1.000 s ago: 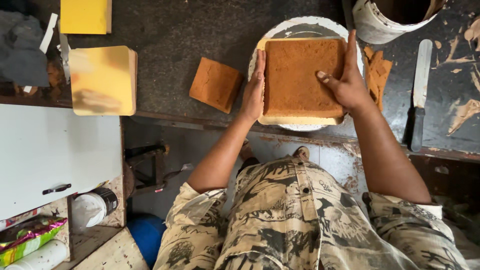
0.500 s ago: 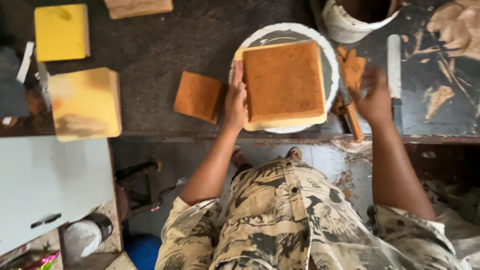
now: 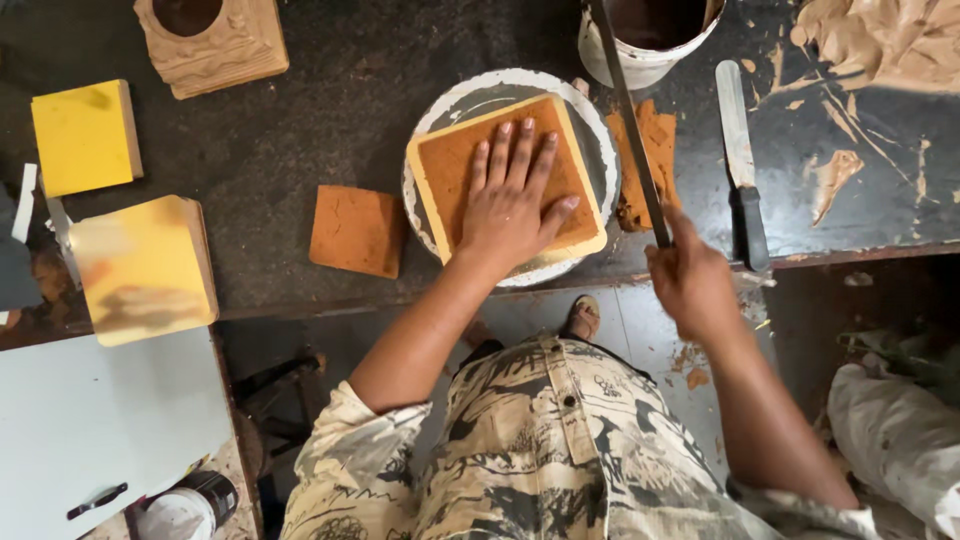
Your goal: The person trims the edges of a square sponge cake layer with a knife on a turntable and then spreads chocolate frosting onto a counter with a palette knife.
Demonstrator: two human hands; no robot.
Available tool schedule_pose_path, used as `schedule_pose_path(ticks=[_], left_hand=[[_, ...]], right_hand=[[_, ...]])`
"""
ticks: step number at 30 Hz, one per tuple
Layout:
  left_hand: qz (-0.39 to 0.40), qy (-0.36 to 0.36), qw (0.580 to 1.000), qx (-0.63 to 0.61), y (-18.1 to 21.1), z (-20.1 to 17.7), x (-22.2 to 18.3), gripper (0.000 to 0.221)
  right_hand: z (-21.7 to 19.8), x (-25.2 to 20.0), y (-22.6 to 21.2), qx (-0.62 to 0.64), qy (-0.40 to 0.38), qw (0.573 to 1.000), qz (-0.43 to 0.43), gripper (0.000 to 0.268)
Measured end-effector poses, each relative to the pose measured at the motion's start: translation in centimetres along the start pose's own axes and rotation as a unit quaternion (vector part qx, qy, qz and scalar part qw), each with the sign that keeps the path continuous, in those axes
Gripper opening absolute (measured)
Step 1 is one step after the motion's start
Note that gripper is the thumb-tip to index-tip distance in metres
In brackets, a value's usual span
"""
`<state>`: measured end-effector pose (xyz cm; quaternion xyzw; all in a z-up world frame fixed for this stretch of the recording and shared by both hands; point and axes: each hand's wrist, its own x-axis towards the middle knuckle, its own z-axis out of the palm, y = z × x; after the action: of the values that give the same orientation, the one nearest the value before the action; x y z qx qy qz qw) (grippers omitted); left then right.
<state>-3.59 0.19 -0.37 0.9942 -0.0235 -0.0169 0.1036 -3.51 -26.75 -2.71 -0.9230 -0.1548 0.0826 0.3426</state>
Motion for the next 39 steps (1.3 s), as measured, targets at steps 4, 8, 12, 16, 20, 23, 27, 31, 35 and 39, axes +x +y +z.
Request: schedule_pose_path(ticks=[4,8,12,16,20,23,27,31,35,39], left_hand=[[-0.026,0.01,1.0,0.01,0.3,0.5,0.0,0.082],[-0.031,-0.005,0.999,0.018,0.6,0.3,0.2,0.08],[-0.045,-0.027,0.999,0.002,0.7,0.1,0.2,0.081],[-0.055,-0.048,0.997,0.02,0.8,0.1,0.3,0.082],[-0.05,-0.059,0.997,0.018,0.7,0.0,0.6,0.082],[-0.057,-0.054,0.997,0.02,0.9,-0.1,0.5,0.082],[-0.058,-0.066,0.996,0.032,0.8,0.0,0.6,0.08],[-0.06,-0.033,0.998,0.018,1.0,0.3,0.3,0.081],[-0.059,-0.017,0.998,0.012,1.1,0.1,0.5,0.081],[-0.047,-0.027,0.998,0.02,0.6,0.2,0.1,0.079]], right_hand=[[0.9,-2.4,-3.8,0.002,0.039,0.999,-0.022,0.049],[2.0,-3.2,-4.7,-0.026,0.062,0.988,-0.139,0.044],[1.8,-4.1,-4.2,-0.04,0.041,0.987,-0.148,0.045],[1.7,-3.7,-3.8,-0.032,0.035,0.989,-0.14,0.046],[2.1,-2.6,-3.8,-0.048,0.017,0.99,-0.133,0.043],[1.4,-4.7,-3.4,-0.038,0.007,0.992,-0.124,0.046],[2.2,-4.3,-2.1,-0.054,0.03,0.985,-0.158,0.048],[3.9,-1.4,-2.1,-0.063,0.028,0.989,-0.131,0.04],[2.1,-4.4,-1.9,-0.038,0.006,0.992,-0.121,0.046],[2.3,-4.0,-1.5,-0.019,-0.002,0.99,-0.139,0.05]])
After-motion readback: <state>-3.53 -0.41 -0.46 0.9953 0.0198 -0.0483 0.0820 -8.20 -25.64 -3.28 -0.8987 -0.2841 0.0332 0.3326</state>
